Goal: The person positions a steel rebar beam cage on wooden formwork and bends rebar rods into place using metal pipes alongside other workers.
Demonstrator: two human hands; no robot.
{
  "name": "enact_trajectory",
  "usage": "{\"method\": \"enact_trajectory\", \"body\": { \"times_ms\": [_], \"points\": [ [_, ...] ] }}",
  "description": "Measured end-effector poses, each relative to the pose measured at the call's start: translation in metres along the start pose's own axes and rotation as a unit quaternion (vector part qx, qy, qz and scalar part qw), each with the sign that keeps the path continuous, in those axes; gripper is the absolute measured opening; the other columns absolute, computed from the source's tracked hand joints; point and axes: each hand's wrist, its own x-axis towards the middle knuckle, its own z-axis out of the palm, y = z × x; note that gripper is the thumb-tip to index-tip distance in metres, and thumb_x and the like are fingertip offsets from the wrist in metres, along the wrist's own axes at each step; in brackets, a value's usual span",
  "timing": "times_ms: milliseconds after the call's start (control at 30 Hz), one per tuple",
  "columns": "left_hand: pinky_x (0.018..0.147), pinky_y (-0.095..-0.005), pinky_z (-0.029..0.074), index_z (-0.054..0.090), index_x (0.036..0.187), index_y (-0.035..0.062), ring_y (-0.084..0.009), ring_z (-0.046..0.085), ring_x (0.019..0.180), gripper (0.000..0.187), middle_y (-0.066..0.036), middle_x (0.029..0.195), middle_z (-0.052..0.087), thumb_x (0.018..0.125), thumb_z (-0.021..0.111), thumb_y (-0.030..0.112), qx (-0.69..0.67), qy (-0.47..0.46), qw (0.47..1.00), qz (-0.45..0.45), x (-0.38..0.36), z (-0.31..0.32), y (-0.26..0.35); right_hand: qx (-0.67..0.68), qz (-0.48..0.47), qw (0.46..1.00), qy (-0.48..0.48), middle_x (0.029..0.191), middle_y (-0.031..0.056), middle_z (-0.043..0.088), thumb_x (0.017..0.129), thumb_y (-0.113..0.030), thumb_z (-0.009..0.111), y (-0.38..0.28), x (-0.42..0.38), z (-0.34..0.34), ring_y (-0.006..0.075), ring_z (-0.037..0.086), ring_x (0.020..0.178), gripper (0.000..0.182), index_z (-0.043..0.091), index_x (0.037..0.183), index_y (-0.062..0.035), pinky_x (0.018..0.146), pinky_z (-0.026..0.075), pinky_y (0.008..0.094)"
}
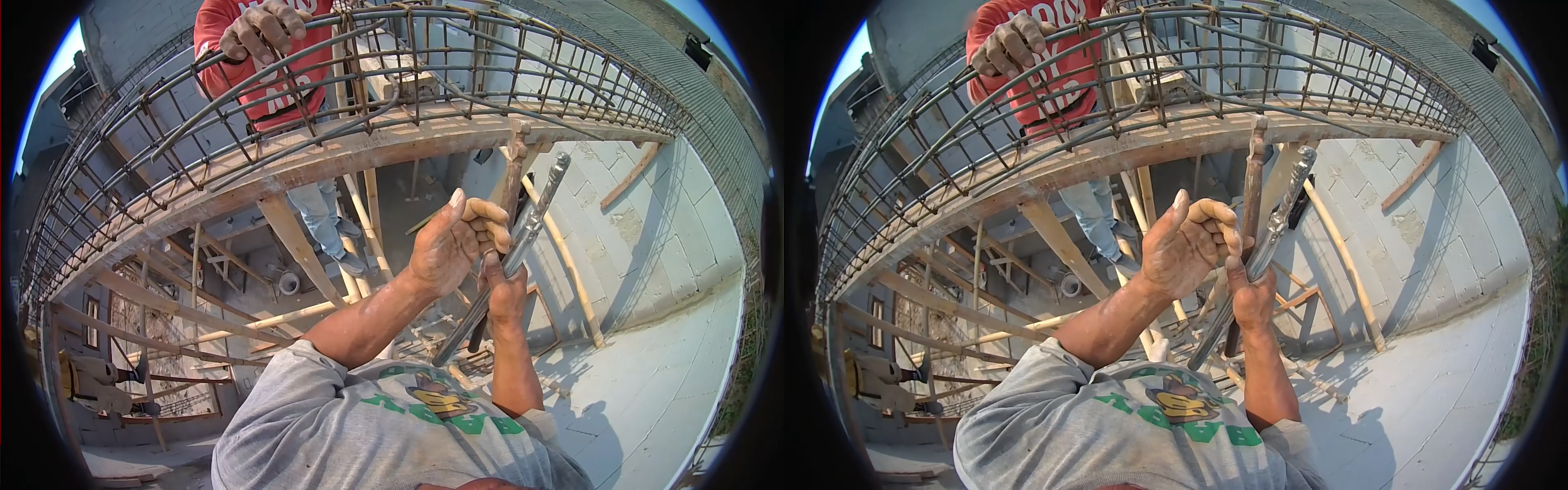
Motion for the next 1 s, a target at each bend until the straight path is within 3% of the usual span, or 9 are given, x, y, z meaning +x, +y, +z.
{"method": "enact_trajectory", "body": {
  "times_ms": [100,167,300,433,500,600,733,900,1000],
  "points": [
    [0.084,-0.0336,0.05,0.062,0.107,-0.0002,-0.0183,0.064,0.087,0.059,-0.012,0.085,0.066,0.1,0.035,0.052,-0.059,0.011,0.998,0.01,0.004,0.013,-0.005,0.132,-0.01,0.991,-0.029,0.078,0.0026,0.058,0.092,-0.033,0.067,-0.015,0.01,0.01,0.0136,0.059,0.074,0.032,0.061,0.106,-0.0041,0.066,0.048,0.0303],
    [0.083,-0.0329,0.052,0.061,0.107,-0.0008,-0.0186,0.065,0.085,0.058,-0.013,0.082,0.066,0.101,0.035,0.05,-0.098,0.003,0.995,0.005,0.008,0.014,-0.004,0.219,-0.038,0.975,0.027,0.076,0.0019,0.057,0.091,-0.036,0.067,-0.008,0.012,0.033,0.0127,0.057,0.069,0.036,0.06,0.106,-0.0038,0.062,0.048,0.0281],
    [0.084,-0.0332,0.053,0.061,0.109,-0.0003,-0.0194,0.066,0.085,0.054,-0.012,0.088,0.067,0.1,0.04,0.048,-0.016,-0.048,0.998,-0.027,0.005,0.007,0.006,0.228,-0.012,0.974,0.0,0.069,0.0018,0.055,0.09,-0.04,0.068,0.015,0.007,0.026,0.0124,0.053,0.057,0.041,0.058,0.103,-0.0021,0.054,0.045,0.0257],
    [0.084,-0.0316,0.051,0.061,0.109,-0.0001,-0.0157,0.064,0.087,0.037,-0.009,0.093,0.067,0.096,0.058,0.034,0.247,0.162,0.955,0.024,-0.015,-0.001,0.034,0.117,0.05,0.992,-0.001,0.066,0.0005,0.053,0.087,-0.027,0.072,0.02,0.004,0.016,0.0101,0.051,0.054,0.026,0.06,0.088,-0.0042,0.051,0.042,0.0244],
    [0.088,-0.0316,0.048,0.064,0.107,0.001,-0.0147,0.062,0.088,0.031,-0.008,0.095,0.066,0.097,0.056,0.029,0.408,0.257,0.865,0.137,-0.026,-0.018,0.059,0.053,0.07,0.996,0.011,0.065,-0.0007,0.053,0.084,-0.016,0.071,0.031,0.006,0.005,0.0086,0.048,0.052,0.016,0.06,0.084,-0.0044,0.049,0.039,0.0237],
    [0.089,-0.0328,0.044,0.064,0.106,0.0029,-0.0166,0.059,0.097,0.024,-0.007,0.096,0.063,0.095,0.06,0.024,0.581,0.363,0.692,0.228,-0.037,-0.033,0.105,0.061,0.081,0.995,0.005,0.065,-0.001,0.053,0.084,-0.018,0.072,0.035,0.006,-0.005,0.0081,0.047,0.052,0.018,0.06,0.083,-0.0046,0.049,0.037,0.0237],
    [0.097,-0.0397,0.039,0.065,0.108,0.0074,-0.0231,0.056,0.109,0.021,-0.008,0.107,0.062,0.093,0.06,0.021,0.799,0.345,0.37,0.325,-0.04,-0.038,0.145,0.052,0.118,0.991,0.02,0.06,-0.0006,0.051,0.082,-0.017,0.071,0.047,0.007,-0.011,0.008,0.048,0.047,0.018,0.058,0.087,-0.0052,0.042,0.038,0.0231],
    [0.106,-0.0402,0.03,0.064,0.115,0.0136,-0.0239,0.052,0.118,0.03,-0.006,0.118,0.06,0.088,0.066,0.025,0.886,0.318,0.213,0.262,-0.032,-0.055,0.151,0.061,0.135,0.987,0.054,0.06,-0.0002,0.05,0.078,-0.018,0.072,0.055,0.002,-0.014,0.0088,0.047,0.046,0.02,0.057,0.08,-0.005,0.042,0.039,0.0245],
    [0.105,-0.04,0.031,0.064,0.115,0.0136,-0.0242,0.053,0.117,0.028,-0.006,0.117,0.061,0.089,0.065,0.024,0.875,0.311,0.279,0.244,-0.033,-0.055,0.163,0.044,0.145,0.986,0.073,0.061,-0.0008,0.051,0.078,-0.018,0.072,0.054,-0.002,-0.025,0.0083,0.048,0.047,0.02,0.059,0.082,-0.0044,0.043,0.039,0.024]
  ]
}}
